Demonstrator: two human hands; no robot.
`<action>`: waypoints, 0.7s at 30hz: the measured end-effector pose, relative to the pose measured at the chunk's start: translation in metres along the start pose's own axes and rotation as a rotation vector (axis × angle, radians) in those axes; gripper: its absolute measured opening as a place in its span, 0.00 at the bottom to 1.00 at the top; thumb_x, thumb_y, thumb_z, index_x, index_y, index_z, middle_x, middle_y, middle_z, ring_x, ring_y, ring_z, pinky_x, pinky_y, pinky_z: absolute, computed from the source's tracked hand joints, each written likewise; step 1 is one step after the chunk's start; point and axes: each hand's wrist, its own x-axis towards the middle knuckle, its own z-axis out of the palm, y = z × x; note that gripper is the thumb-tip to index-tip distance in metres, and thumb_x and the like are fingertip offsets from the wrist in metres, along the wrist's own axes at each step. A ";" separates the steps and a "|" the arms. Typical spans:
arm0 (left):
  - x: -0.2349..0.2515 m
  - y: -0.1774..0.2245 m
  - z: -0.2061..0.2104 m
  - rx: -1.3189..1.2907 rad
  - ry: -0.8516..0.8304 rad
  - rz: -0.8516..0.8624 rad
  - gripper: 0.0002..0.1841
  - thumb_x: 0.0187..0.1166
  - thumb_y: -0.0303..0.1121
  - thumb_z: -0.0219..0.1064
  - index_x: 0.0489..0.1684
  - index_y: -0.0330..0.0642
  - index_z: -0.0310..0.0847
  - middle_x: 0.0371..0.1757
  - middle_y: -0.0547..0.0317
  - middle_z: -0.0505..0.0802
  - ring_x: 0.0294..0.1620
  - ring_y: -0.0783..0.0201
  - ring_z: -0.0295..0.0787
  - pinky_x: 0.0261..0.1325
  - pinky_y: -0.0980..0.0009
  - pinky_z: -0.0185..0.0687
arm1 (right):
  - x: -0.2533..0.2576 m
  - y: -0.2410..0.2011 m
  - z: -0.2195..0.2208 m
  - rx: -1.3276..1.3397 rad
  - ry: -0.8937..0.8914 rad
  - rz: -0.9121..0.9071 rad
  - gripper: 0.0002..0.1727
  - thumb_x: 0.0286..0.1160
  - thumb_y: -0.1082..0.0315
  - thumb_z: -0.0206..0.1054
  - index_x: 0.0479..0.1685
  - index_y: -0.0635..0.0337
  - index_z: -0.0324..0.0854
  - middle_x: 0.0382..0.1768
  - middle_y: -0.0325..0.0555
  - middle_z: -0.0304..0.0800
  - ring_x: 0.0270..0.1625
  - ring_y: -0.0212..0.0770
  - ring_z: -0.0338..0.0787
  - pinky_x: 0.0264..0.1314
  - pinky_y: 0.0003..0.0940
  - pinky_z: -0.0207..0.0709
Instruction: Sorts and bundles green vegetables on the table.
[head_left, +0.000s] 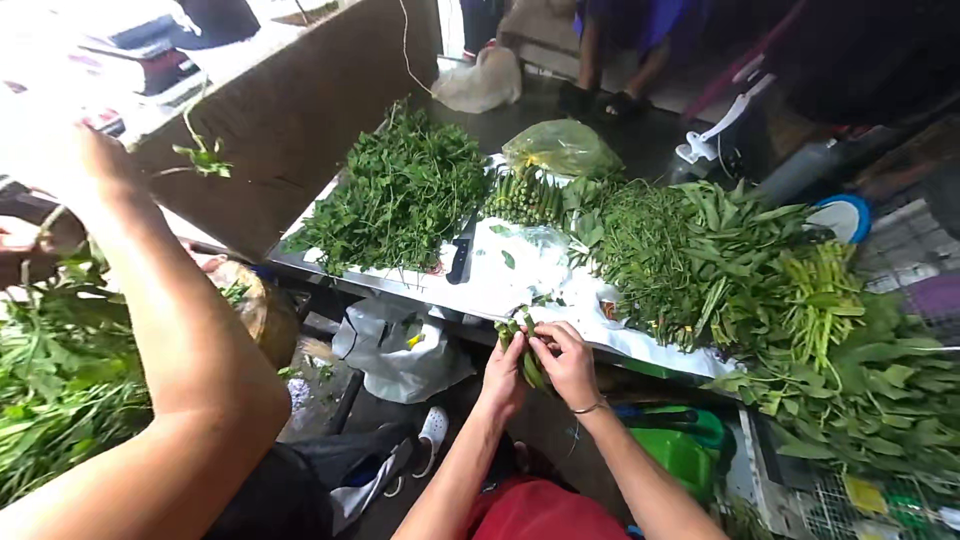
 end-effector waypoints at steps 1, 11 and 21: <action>0.003 -0.001 0.001 -0.021 0.006 -0.006 0.17 0.95 0.33 0.47 0.76 0.37 0.63 0.50 0.49 0.92 0.50 0.60 0.92 0.56 0.61 0.90 | 0.002 0.002 0.002 -0.011 -0.003 -0.016 0.10 0.73 0.70 0.72 0.47 0.67 0.92 0.49 0.55 0.93 0.51 0.39 0.94 0.56 0.28 0.88; 0.063 0.025 0.007 -0.061 -0.007 -0.007 0.15 0.94 0.32 0.49 0.70 0.35 0.68 0.47 0.48 0.92 0.46 0.59 0.93 0.51 0.61 0.91 | 0.055 0.019 0.014 -0.083 -0.006 -0.109 0.13 0.74 0.67 0.71 0.52 0.61 0.94 0.45 0.52 0.92 0.45 0.38 0.92 0.50 0.28 0.88; 0.126 0.073 0.009 -0.160 -0.072 0.063 0.17 0.95 0.35 0.43 0.73 0.38 0.64 0.50 0.48 0.92 0.49 0.51 0.94 0.54 0.54 0.91 | 0.085 0.026 0.031 -0.130 -0.138 -0.155 0.15 0.74 0.66 0.71 0.54 0.64 0.92 0.48 0.52 0.96 0.44 0.41 0.96 0.49 0.34 0.90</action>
